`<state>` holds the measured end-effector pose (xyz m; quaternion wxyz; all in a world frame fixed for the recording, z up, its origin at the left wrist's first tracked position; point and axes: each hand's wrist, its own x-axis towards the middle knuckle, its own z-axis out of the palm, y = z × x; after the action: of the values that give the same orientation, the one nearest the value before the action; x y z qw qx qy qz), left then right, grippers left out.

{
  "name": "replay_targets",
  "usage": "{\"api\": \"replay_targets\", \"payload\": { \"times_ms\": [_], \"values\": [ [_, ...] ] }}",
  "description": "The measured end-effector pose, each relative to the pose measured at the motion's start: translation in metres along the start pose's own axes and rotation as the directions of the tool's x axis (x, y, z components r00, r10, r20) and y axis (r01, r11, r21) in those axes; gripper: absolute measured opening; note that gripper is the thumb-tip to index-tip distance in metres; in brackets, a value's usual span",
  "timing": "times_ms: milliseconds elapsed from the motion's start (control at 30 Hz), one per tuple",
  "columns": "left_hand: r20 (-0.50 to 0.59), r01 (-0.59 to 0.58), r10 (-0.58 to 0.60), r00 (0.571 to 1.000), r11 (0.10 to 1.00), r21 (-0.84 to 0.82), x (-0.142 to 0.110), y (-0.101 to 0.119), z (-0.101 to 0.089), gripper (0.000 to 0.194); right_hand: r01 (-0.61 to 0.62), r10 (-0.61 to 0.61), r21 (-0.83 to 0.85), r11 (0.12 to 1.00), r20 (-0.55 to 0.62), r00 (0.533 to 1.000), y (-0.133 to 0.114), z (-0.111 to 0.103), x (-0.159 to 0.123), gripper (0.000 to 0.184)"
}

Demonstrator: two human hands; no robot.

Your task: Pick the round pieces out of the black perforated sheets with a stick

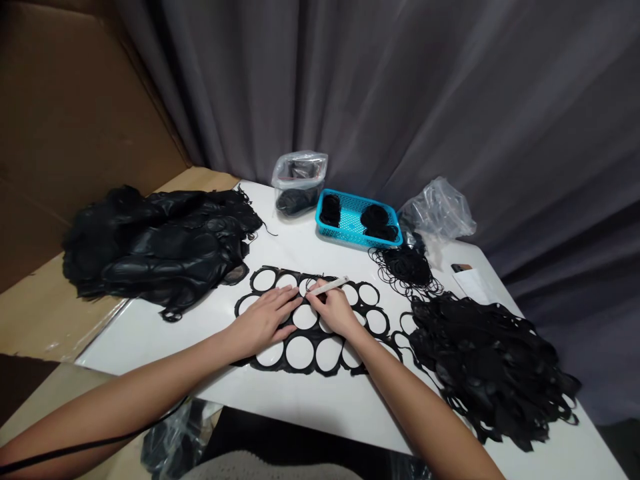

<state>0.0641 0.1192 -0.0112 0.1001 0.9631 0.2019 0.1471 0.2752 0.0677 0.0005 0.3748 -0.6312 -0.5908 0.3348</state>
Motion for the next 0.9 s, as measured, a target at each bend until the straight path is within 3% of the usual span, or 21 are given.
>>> {"api": "replay_targets", "payload": {
  "times_ms": [233, 333, 433, 500, 567, 633, 700, 767, 833, 900],
  "values": [
    [0.015, -0.003, 0.003, 1.000, 1.000, 0.000, 0.000, 0.001, -0.002, 0.055, 0.060, -0.061, -0.077, 0.995, -0.008, 0.998, -0.003, 0.000, 0.000, 0.018],
    [0.021, 0.007, -0.007, 1.000, 1.000, -0.009, 0.000, 0.001, -0.002, 0.056, 0.158, -0.165, -0.194, 0.968, -0.017, 0.986, -0.005, 0.006, -0.006, 0.016],
    [0.017, 0.019, -0.019, 1.000, 0.999, -0.035, -0.001, 0.000, -0.001, 0.055, 0.330, -0.331, -0.392, 0.859, 0.066, 0.941, -0.007, 0.013, -0.012, 0.013],
    [0.007, 0.021, -0.020, 1.000, 0.998, -0.056, -0.001, -0.001, -0.001, 0.054, 0.386, -0.378, -0.512, 0.767, 0.126, 0.917, -0.006, 0.010, -0.007, 0.017],
    [-0.001, 0.016, -0.016, 1.000, 0.997, -0.071, -0.001, -0.002, -0.002, 0.053, 0.315, -0.360, -0.616, 0.722, 0.055, 0.931, -0.001, -0.008, 0.006, 0.021],
    [-0.001, 0.013, -0.013, 1.000, 0.997, -0.080, -0.001, -0.002, -0.004, 0.051, 0.122, -0.303, -0.653, 0.747, -0.172, 0.937, 0.008, -0.036, 0.025, 0.020],
    [0.012, 0.015, -0.014, 1.000, 0.997, -0.081, 0.000, -0.001, -0.007, 0.052, -0.063, -0.208, -0.545, 0.836, -0.423, 0.882, 0.016, -0.064, 0.044, 0.016],
    [0.032, 0.017, -0.015, 0.999, 0.996, -0.082, 0.001, -0.001, -0.009, 0.053, -0.149, 0.022, -0.190, 0.970, -0.545, 0.838, 0.021, -0.082, 0.057, 0.016],
    [0.034, 0.014, -0.011, 0.999, 0.996, -0.091, 0.001, -0.001, -0.012, 0.054, -0.171, 0.252, 0.209, 0.963, -0.468, 0.847, 0.019, -0.083, 0.065, 0.018],
    [-0.007, 0.016, -0.017, 1.000, 0.995, -0.102, -0.001, -0.003, -0.015, 0.054, -0.191, 0.350, 0.433, 0.881, -0.325, 0.878, 0.013, -0.071, 0.068, 0.019]
  ]
}}
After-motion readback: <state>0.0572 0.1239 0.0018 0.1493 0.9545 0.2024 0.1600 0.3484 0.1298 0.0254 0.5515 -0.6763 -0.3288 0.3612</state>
